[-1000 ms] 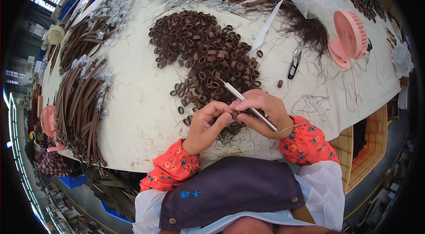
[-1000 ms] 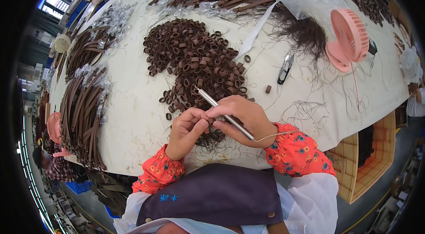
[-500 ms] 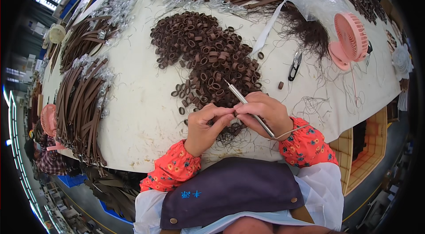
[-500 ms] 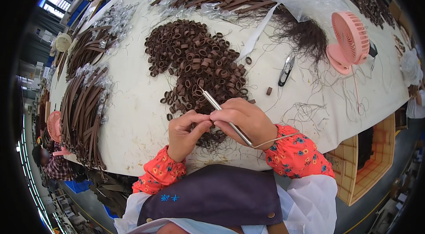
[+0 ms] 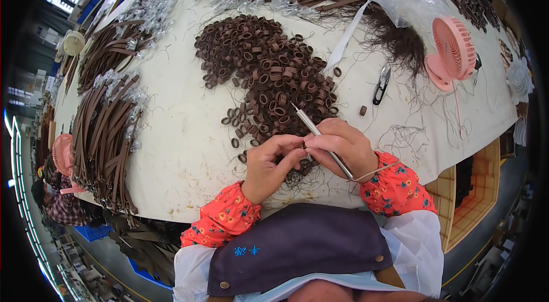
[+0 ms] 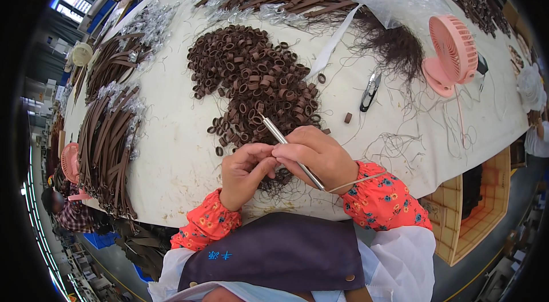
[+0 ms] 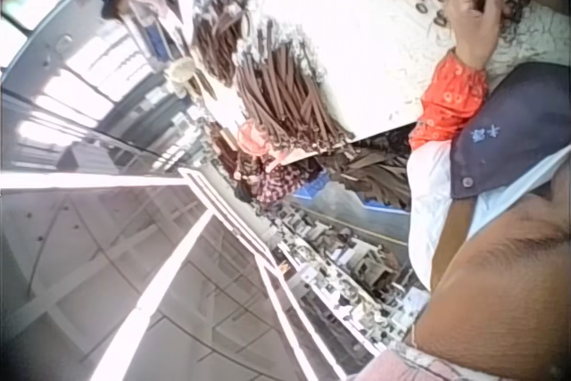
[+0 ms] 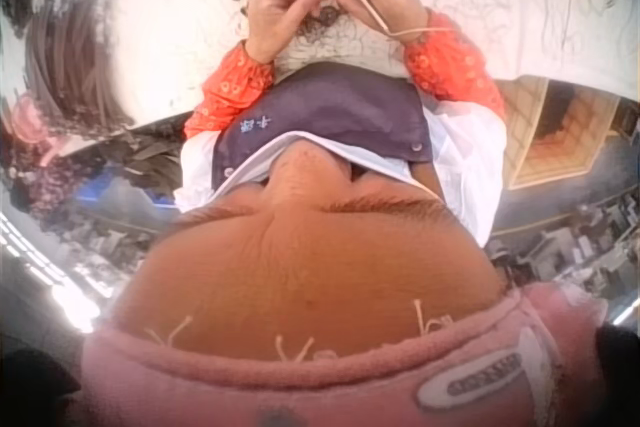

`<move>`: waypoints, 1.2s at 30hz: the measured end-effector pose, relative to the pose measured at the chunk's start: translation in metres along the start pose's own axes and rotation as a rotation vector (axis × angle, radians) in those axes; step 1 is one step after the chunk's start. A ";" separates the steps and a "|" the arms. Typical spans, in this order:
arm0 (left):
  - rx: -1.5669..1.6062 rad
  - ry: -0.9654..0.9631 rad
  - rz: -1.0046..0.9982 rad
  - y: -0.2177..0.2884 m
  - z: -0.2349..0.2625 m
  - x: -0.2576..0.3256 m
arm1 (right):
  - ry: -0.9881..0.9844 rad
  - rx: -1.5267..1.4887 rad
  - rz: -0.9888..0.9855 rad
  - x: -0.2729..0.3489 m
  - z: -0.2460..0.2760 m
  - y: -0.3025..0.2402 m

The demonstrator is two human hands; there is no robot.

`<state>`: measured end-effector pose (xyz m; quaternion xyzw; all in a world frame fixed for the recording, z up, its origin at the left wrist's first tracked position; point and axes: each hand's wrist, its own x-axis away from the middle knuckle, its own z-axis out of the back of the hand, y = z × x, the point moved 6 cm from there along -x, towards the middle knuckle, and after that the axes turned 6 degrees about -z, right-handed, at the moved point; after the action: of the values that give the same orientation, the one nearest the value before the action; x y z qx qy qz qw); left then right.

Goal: The person uses a metal tool to thread a thin wire through small brown cylindrical components. They repeatedly pick up the components from a pile on the table and manipulate them with the tool, likely assembling hair accessories. The workspace is cluttered with materials, including loose hair and plastic packaging.

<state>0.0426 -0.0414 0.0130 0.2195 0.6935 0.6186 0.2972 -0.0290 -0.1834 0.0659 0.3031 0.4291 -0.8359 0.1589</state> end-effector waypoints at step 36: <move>0.194 -0.017 0.052 -0.003 0.002 0.000 | -0.093 -0.803 -0.573 0.011 -0.004 0.021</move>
<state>0.0441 -0.0408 0.0095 0.2703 0.7417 0.5541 0.2642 -0.0251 -0.1928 0.0441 0.0500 0.7757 -0.6275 0.0458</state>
